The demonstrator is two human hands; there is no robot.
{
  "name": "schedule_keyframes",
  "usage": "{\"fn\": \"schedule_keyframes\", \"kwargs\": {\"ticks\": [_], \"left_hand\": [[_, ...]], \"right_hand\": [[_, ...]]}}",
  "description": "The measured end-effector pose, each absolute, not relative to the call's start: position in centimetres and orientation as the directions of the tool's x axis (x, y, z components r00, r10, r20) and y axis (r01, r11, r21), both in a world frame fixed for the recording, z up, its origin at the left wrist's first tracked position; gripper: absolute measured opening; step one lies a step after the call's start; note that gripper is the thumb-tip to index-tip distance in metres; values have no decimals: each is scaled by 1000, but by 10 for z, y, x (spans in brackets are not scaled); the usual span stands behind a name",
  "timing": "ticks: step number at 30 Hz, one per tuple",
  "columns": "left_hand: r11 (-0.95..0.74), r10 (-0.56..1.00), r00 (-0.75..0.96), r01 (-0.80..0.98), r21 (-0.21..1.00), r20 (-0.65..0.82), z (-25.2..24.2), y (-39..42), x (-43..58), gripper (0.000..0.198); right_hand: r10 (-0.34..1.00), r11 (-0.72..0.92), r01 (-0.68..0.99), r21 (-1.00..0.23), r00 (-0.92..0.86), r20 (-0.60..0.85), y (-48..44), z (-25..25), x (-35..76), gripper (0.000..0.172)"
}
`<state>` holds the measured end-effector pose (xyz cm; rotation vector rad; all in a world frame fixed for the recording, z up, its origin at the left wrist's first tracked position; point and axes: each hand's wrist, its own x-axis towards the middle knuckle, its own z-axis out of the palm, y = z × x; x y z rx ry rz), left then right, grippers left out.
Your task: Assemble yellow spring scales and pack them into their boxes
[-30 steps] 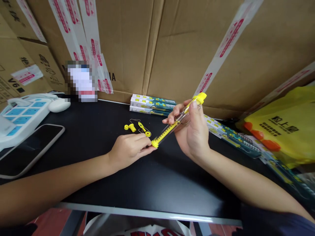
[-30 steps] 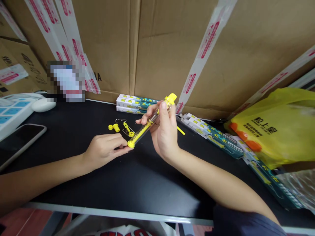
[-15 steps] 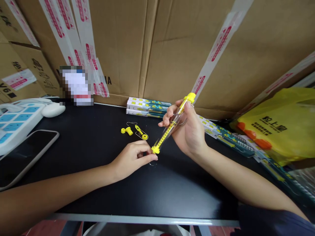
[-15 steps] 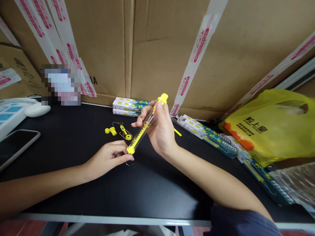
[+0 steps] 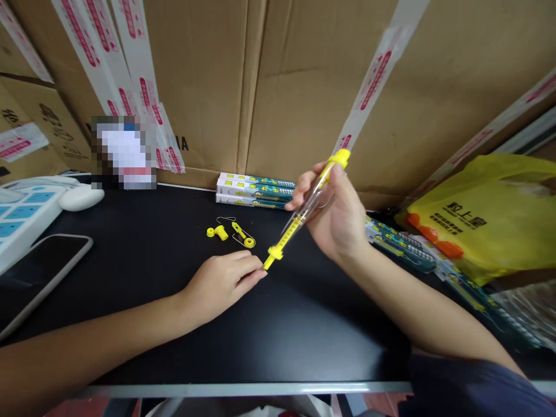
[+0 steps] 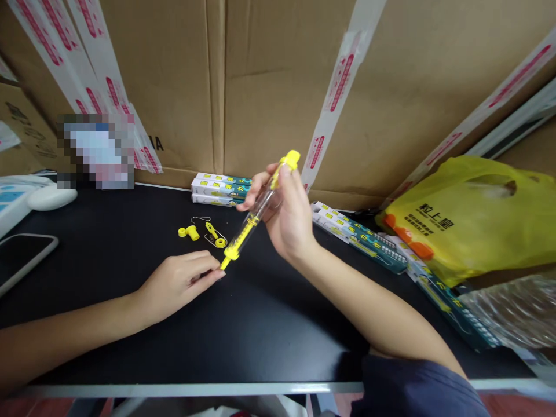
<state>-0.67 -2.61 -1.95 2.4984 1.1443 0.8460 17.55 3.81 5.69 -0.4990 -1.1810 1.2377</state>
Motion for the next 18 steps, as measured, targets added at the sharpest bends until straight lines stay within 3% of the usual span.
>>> {"fn": "schedule_keyframes", "kwargs": {"ticks": [5, 11, 14, 18], "left_hand": [[-574, 808, 496, 539, 616, 319, -19, -26, -4, 26], [-493, 825, 524, 483, 724, 213, -20, -27, -3, 25], [-377, 878, 450, 438, 816, 164, -19, -27, -4, 27], [-388, 871, 474, 509, 768, 126, -23, -28, -7, 27]], "right_hand": [[893, 269, -448, -853, -217, 395, 33, 47, 168, 27], [896, 358, -464, -810, -74, 438, 49, 59, 180, 26], [879, 304, -482, -821, -190, 437, 40, 46, 170, 23], [788, 379, -399, -835, -333, 518, 10, 35, 161, 19]]}}
